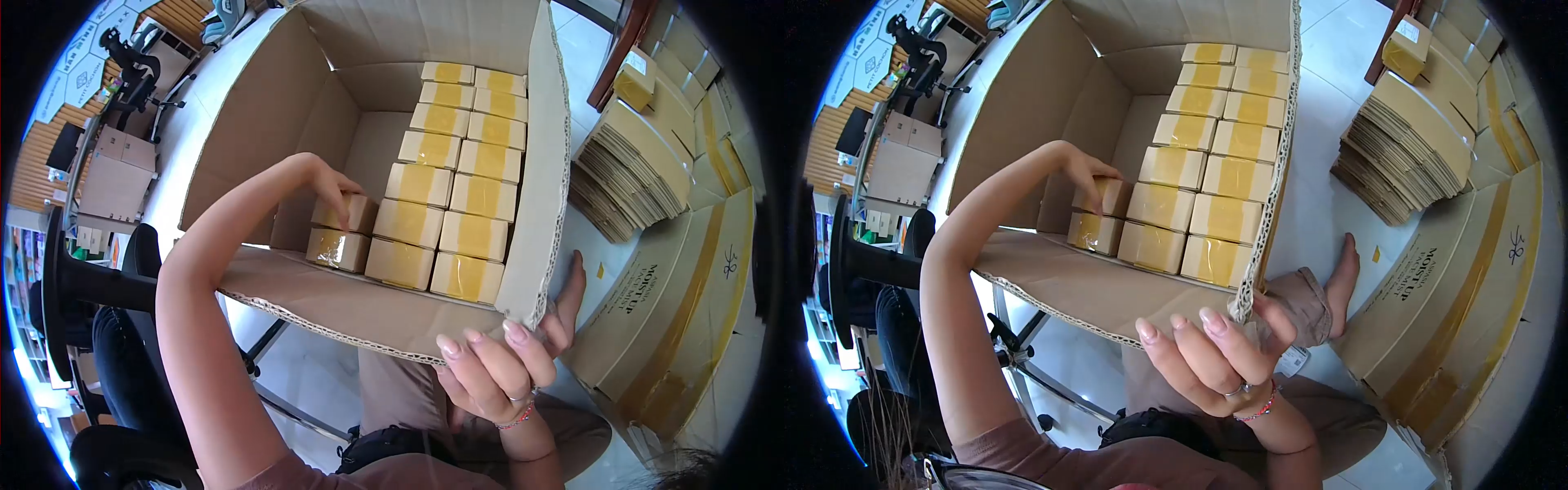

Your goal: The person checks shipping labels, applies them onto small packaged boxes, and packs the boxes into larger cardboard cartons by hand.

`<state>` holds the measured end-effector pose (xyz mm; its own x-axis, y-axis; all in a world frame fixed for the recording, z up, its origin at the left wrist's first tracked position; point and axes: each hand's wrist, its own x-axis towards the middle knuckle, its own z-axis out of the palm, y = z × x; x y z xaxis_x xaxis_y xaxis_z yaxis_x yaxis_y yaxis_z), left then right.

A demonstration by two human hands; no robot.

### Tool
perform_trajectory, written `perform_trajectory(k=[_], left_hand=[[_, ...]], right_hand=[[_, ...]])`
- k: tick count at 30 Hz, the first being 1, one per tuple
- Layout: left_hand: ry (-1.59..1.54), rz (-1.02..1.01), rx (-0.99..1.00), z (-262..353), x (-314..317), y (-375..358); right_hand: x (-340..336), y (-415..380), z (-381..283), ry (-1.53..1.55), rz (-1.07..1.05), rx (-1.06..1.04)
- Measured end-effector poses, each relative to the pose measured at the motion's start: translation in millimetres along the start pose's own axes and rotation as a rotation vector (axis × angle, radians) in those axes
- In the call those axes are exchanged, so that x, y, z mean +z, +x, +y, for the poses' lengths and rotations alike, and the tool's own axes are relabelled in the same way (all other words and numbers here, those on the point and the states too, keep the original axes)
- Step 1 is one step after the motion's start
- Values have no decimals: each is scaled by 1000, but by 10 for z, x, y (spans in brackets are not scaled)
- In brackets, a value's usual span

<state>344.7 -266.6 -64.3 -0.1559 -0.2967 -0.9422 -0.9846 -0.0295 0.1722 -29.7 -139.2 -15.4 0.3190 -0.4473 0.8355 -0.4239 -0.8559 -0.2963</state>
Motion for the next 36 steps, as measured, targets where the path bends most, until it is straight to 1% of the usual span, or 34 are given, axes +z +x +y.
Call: perform_trajectory(k=[2,3,4,6,7,8,9,10,12,14,16,20,22,26,28,29,31,34,36], left_hand=[[-727,15,133,-190,111,77],[-724,11,136,-346,166,166],[-949,154,90,-554,213,291],[-1168,307,46,-763,320,379],[-1204,328,-65,-669,426,304],[-1238,345,-54,-548,553,260],[-1272,363,-42,-274,660,108],[-1268,364,-38,-239,715,150],[-1369,370,-49,-225,783,275],[-1373,389,-50,-252,785,283],[-1380,356,-77,-258,793,292],[-1365,376,-77,-266,860,231],[-1492,200,-52,-416,870,257],[-1437,157,-53,-524,824,302],[-1409,217,-63,-347,781,243],[-1415,215,-65,-360,781,285],[-1446,325,-79,-375,744,361],[-1444,350,-61,-410,735,340],[-1510,223,-3,-487,769,326]], right_hand=[[-15,-9,-9,1,1,6],[-27,-24,-23,-6,-12,1],[-34,-38,-34,-12,-18,-2],[-42,-64,-52,-18,-30,-5],[-49,-72,-57,-17,-39,-7],[-55,-72,-61,-21,-39,-9],[-59,-68,-65,-9,-39,-4],[-60,-54,-68,1,-37,0],[-65,-1,-90,14,-20,24],[-85,-15,-99,29,-3,45],[-74,-92,-104,7,-51,30],[-61,-92,-142,17,-45,37],[-59,-90,-154,34,-54,48],[-2,-92,-129,58,-26,48],[5,-109,-106,56,-10,40],[10,-106,-96,60,-15,40],[17,-87,-74,69,12,31],[7,-106,-88,82,-5,47],[-47,-109,-65,111,-34,41]])
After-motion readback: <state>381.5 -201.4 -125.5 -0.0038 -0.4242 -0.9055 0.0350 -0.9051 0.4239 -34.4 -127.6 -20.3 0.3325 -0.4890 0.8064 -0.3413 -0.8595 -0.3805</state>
